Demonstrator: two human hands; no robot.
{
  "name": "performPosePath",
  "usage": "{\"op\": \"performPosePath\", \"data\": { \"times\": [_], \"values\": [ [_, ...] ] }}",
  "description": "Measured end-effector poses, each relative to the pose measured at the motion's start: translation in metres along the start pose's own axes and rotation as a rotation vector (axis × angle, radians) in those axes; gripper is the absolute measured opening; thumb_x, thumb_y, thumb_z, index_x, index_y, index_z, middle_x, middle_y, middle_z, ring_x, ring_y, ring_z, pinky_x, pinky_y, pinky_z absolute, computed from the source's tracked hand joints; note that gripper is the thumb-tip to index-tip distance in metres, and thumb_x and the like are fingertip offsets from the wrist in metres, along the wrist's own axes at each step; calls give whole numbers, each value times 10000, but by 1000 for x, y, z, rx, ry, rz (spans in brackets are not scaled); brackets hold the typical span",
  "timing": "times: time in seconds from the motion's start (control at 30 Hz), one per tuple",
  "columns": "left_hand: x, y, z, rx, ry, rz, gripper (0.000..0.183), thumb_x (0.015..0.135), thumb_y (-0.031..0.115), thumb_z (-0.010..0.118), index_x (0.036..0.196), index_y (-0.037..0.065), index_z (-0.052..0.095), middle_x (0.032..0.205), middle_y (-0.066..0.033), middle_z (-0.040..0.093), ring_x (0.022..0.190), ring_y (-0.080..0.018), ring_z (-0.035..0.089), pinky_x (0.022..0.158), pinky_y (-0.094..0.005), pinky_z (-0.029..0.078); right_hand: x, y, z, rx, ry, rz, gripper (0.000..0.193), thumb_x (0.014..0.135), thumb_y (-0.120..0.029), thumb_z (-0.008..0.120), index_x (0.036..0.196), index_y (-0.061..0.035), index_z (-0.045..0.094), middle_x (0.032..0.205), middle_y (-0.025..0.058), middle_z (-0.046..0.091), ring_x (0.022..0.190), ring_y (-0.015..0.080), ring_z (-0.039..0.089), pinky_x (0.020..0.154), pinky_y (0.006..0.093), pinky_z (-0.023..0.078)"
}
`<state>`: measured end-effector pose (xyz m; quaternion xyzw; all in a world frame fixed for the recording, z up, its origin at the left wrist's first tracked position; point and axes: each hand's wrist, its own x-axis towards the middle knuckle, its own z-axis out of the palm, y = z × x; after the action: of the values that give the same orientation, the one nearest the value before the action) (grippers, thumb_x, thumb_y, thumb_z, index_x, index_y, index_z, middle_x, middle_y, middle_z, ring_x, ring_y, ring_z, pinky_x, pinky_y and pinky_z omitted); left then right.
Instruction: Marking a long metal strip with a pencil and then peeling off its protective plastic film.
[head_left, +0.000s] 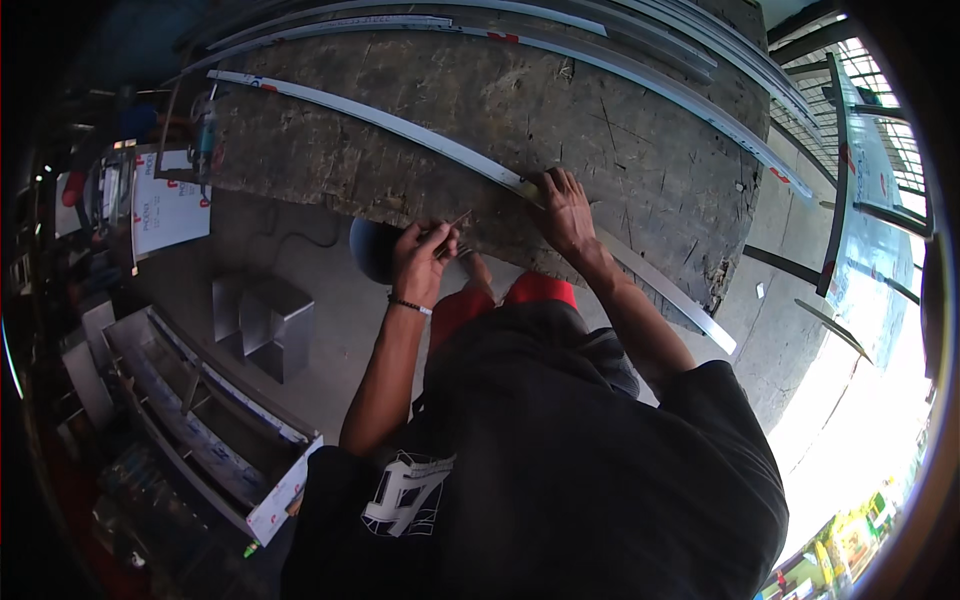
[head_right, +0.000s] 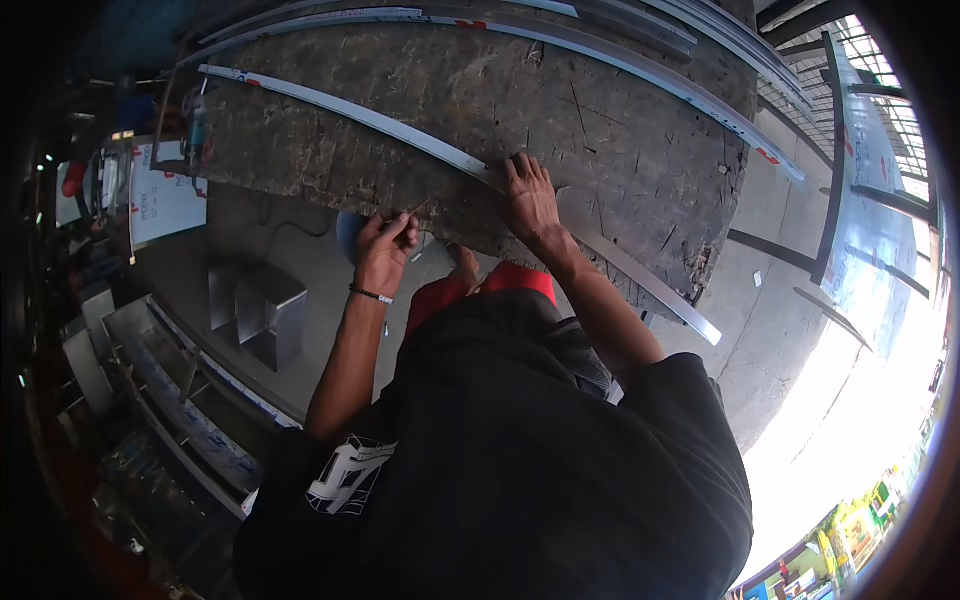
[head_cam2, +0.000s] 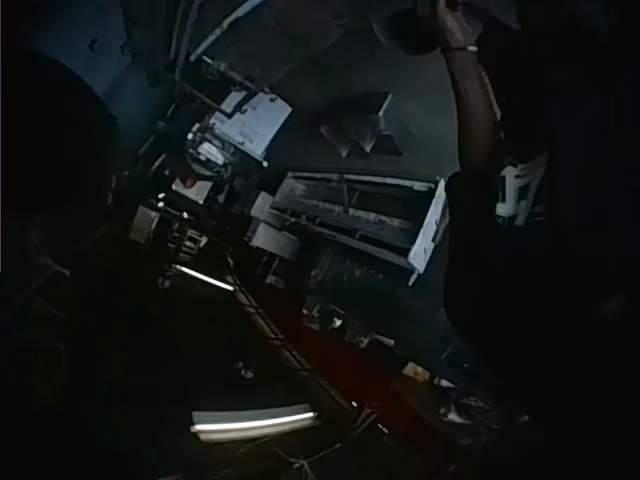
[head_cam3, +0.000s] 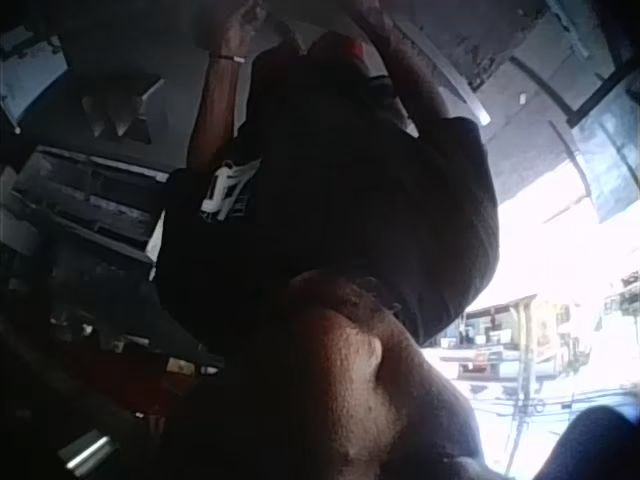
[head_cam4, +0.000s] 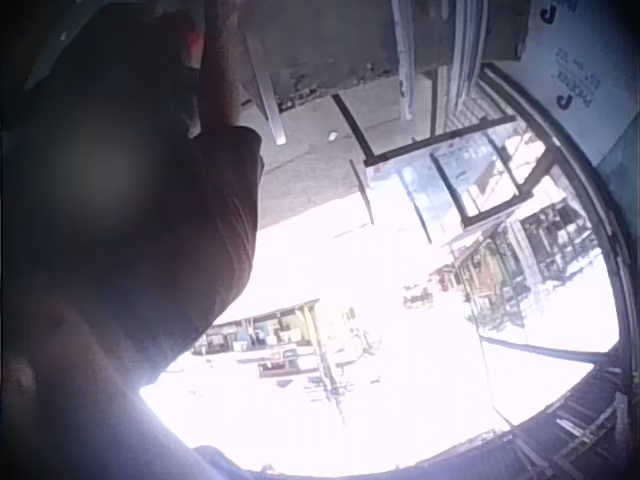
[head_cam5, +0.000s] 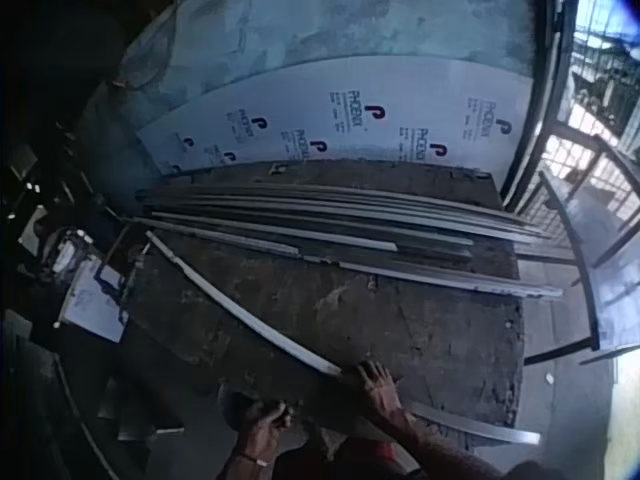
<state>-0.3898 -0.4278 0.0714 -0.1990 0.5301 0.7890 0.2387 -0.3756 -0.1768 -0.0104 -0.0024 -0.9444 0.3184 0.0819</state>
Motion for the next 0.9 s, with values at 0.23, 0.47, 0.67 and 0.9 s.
{"op": "performPosePath", "data": {
  "times": [0.23,0.47,0.67,0.9],
  "values": [
    [27,-54,60,115,3,-158,185,958,117,647,1134,60,653,992,-38,695,832,-103,625,719,-227,470,-8,14,-6,34,-49,30,395,796,-198,689,1146,-38,598,1120,143,560,1115,323,528,941,421,418],
    [39,-81,73,278,138,-165,121,957,125,633,1050,50,616,916,-62,705,690,-112,631,578,-225,443,-12,19,2,2,0,35,396,784,-188,673,1147,-40,613,1106,141,581,1116,314,536,939,416,408],
    [36,-82,95,387,141,-125,127,959,191,628,1013,81,593,840,-52,666,562,-114,594,448,-253,372,-11,16,-5,71,-38,66,418,756,-258,740,1102,-52,628,1074,142,591,1082,338,547,914,436,421],
    [48,-90,97,418,195,-48,181,953,257,635,976,78,623,727,-28,627,494,-116,544,437,-256,365,-11,13,-6,73,-10,70,430,751,-256,735,1105,-37,629,1126,158,591,1106,345,536,930,436,415]
  ]
}}
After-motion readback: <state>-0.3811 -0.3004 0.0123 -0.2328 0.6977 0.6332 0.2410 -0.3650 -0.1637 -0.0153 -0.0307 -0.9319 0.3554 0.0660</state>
